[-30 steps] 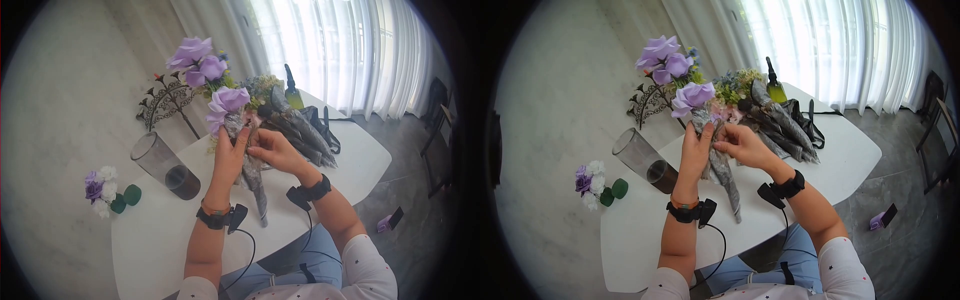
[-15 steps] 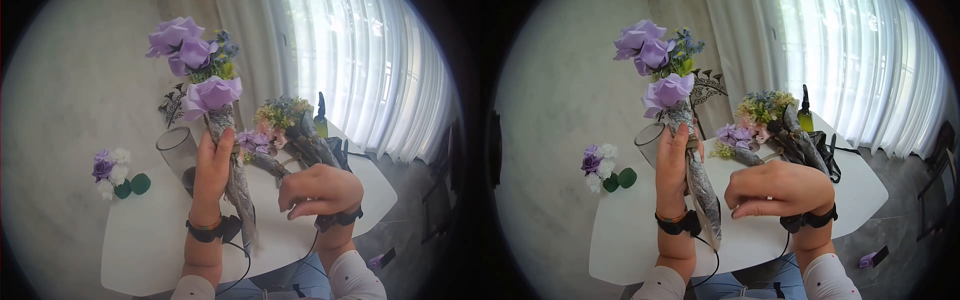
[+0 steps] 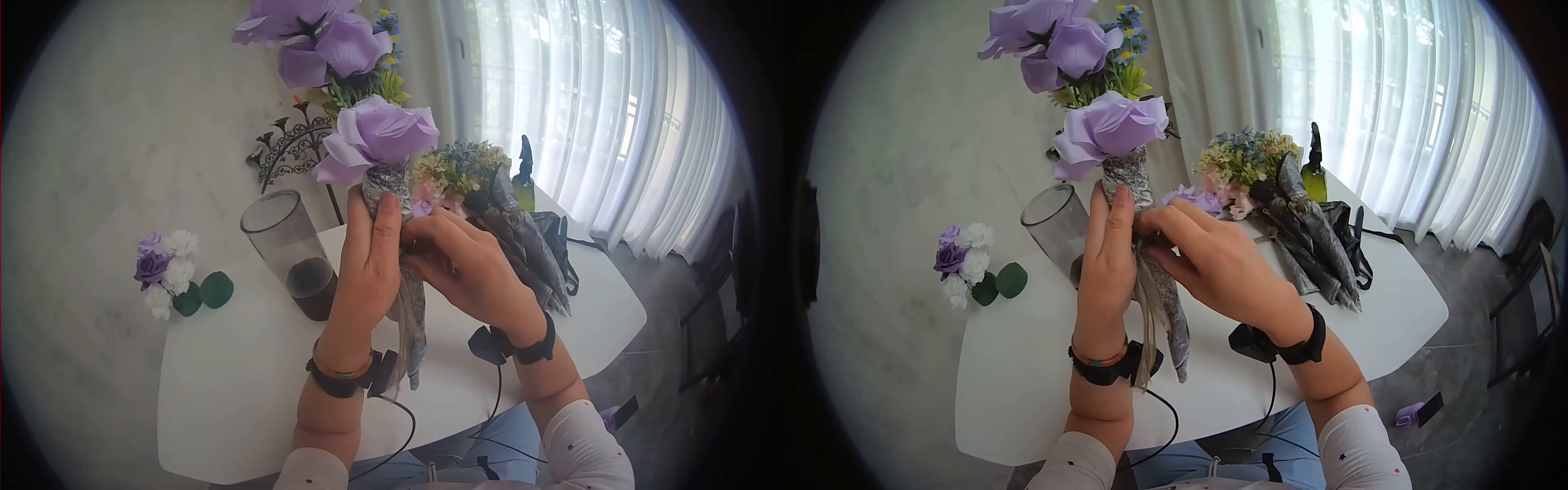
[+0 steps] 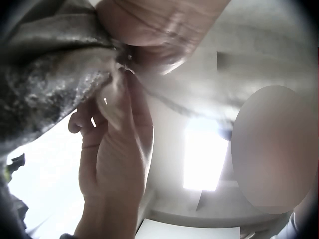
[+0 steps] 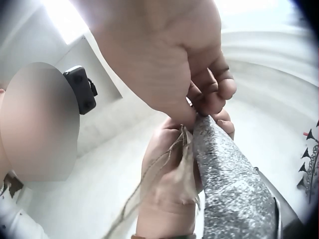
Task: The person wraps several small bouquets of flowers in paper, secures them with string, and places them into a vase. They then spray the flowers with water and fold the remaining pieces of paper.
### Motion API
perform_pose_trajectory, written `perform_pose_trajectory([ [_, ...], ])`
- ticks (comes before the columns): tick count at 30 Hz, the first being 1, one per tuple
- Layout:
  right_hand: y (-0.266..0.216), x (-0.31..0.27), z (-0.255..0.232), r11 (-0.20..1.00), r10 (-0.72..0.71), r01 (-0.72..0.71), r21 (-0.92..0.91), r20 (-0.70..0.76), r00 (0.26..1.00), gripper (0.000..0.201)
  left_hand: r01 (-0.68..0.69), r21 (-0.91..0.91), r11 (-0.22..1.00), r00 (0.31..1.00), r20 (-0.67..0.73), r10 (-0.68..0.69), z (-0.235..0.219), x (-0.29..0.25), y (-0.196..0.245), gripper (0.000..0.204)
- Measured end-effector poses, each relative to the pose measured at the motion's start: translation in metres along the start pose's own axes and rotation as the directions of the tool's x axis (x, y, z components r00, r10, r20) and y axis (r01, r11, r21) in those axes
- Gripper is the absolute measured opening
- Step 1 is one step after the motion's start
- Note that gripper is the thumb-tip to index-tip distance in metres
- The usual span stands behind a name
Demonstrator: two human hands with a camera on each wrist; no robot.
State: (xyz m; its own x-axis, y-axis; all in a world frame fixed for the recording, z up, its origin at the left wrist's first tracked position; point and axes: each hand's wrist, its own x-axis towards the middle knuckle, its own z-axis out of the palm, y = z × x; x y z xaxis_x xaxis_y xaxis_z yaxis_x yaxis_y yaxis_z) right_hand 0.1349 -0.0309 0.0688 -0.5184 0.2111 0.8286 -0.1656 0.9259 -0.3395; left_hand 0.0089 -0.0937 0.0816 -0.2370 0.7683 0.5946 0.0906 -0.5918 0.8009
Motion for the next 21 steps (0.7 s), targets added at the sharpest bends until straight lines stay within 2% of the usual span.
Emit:
perform_pose_trajectory([
  [2, 0.001, -0.002, 0.003, 0.978, 0.064, -0.059, -0.200, 0.022, 0.998, 0.021, -0.021, 0.023, 1.000, 1.000, 0.004, 0.021, 0.000, 0.003, -0.006, 0.040],
  [3, 0.001, -0.003, 0.003, 0.978, 0.070, -0.065, -0.200, 0.019, 0.997, 0.021, -0.047, 0.048, 0.998, 0.999, 0.004, 0.047, 0.000, 0.004, -0.008, 0.043],
  [5, 0.002, -0.004, 0.004, 0.937, 0.099, -0.079, -0.340, 0.044, 0.994, 0.020, -0.064, 0.041, 0.997, 0.997, -0.029, 0.065, 0.005, 0.005, -0.011, 0.042],
  [7, 0.005, -0.005, -0.001, 0.956, 0.106, -0.081, -0.283, 0.075, 0.992, 0.021, -0.079, 0.038, 0.996, 0.995, -0.064, 0.081, 0.005, 0.006, -0.014, 0.041],
  [10, 0.009, -0.002, -0.013, 0.981, 0.085, -0.057, -0.184, 0.146, 0.986, 0.023, -0.113, 0.028, 0.993, 0.994, 0.003, 0.113, 0.000, 0.009, -0.022, 0.044],
  [12, 0.009, 0.000, -0.016, 0.990, 0.068, -0.043, -0.137, 0.188, 0.980, 0.024, 0.009, -0.043, 0.999, 1.000, -0.012, -0.009, 0.001, 0.008, -0.024, 0.043],
  [14, 0.009, 0.001, -0.015, 0.993, 0.100, -0.085, -0.080, 0.199, 0.975, 0.025, 0.031, -0.031, 0.999, 0.997, -0.069, -0.033, 0.004, 0.006, -0.021, 0.039],
  [15, 0.012, -0.001, -0.013, 0.994, 0.085, -0.069, -0.089, 0.181, 0.980, 0.026, 0.042, -0.024, 0.999, 0.992, -0.122, -0.045, 0.007, 0.006, -0.019, 0.035],
  [18, 0.013, -0.002, -0.016, 0.994, 0.076, -0.057, -0.095, 0.217, 0.973, 0.025, 0.074, 0.041, 0.996, 0.991, -0.113, -0.069, 0.005, 0.006, -0.014, 0.033],
  [19, 0.013, -0.001, -0.018, 0.992, 0.093, -0.073, -0.102, 0.207, 0.974, 0.025, 0.042, 0.034, 0.999, 0.995, -0.089, -0.039, 0.007, 0.006, -0.010, 0.032],
  [21, 0.012, -0.001, -0.027, 0.991, 0.118, -0.096, -0.088, 0.285, 0.951, 0.022, 0.032, 0.077, 0.997, 0.998, -0.050, -0.028, 0.007, 0.005, -0.021, 0.039],
])
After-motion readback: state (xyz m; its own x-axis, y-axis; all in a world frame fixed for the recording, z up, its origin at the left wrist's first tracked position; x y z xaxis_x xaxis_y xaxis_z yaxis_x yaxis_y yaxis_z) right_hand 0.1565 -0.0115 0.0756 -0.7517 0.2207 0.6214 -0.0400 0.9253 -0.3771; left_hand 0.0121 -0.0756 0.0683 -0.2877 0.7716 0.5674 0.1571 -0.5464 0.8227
